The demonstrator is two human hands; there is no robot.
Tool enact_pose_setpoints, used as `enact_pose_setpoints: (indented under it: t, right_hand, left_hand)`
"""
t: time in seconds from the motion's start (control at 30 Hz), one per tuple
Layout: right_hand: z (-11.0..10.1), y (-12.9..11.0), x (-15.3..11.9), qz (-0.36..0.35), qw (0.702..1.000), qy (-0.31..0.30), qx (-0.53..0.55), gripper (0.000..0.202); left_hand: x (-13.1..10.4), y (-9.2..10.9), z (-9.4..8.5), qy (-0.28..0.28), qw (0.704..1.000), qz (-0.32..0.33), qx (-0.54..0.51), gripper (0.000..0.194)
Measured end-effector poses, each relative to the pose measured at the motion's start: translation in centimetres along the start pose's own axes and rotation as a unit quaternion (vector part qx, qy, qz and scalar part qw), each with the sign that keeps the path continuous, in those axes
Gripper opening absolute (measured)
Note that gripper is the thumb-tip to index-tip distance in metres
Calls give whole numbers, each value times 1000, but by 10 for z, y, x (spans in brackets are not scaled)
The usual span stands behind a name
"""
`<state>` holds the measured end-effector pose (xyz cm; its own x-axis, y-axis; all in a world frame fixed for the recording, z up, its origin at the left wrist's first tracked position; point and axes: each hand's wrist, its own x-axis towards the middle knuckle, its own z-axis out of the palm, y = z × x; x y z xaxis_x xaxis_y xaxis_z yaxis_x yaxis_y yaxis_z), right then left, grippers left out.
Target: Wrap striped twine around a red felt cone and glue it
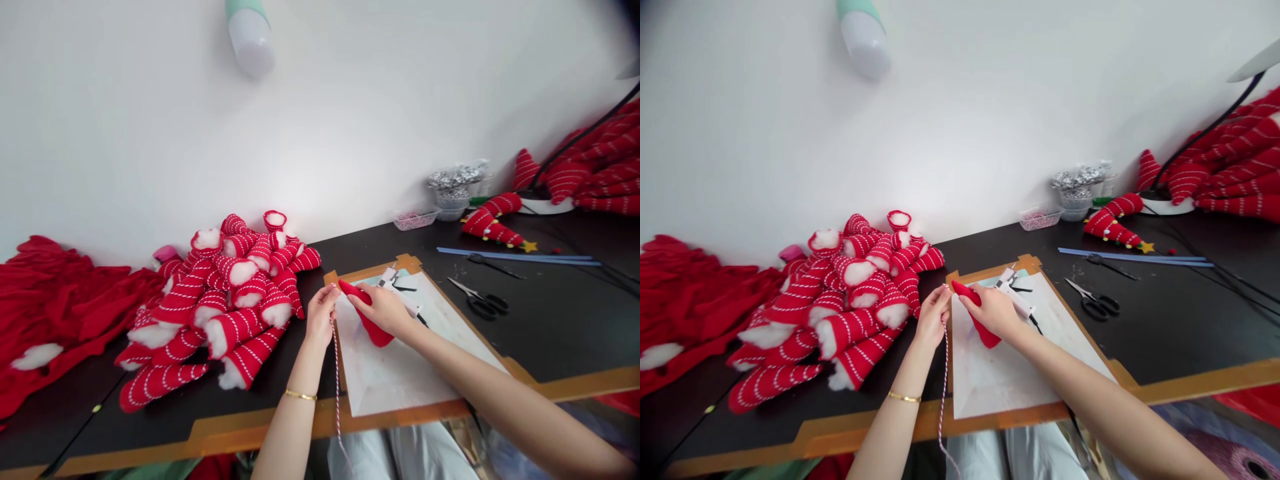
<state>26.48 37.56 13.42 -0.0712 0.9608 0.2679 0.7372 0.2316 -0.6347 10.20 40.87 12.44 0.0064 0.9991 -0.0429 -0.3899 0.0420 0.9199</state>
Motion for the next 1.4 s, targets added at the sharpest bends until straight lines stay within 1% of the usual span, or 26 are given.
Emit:
enact_pose_setpoints:
  t: [0.13,0.27,0.4,0.5,0.63,0.8,0.9,1.0,1.17,1.4]
  right_hand:
    - [-1,0,1,3,1000,0,0,36]
    - [-2,-2,0,-1,1000,-12,-6,36]
    - [-4,-4,-1,5,1000,-19,-11,36]
    - [-5,-6,-1,9,1000,-22,-4,36]
    - [-5,-6,0,13,1000,-21,-2,36]
    - [-4,-4,0,-3,1000,-21,-7,36]
    - [-4,-4,-1,-11,1000,-25,-4,37]
    - [-5,-5,-2,-10,1000,-27,-3,36]
    - [-4,-5,-1,-10,999,-30,7,35]
    - [-1,-1,0,-7,999,-34,11,34]
  left_hand:
    - [0,1,0,-9,1000,4,4,58]
    - [0,0,0,-11,1000,21,7,54]
    - [1,-2,-2,-8,999,32,33,56]
    - [2,-4,-4,-2,998,41,54,52]
    - [3,-5,-4,11,996,69,64,47]
    - [-2,-3,-1,28,993,94,73,42]
    - [-5,-1,1,41,994,89,57,42]
    - [-4,1,3,47,995,76,39,48]
    - [0,-2,2,43,997,55,15,53]
    - [1,-3,0,26,999,44,-1,50]
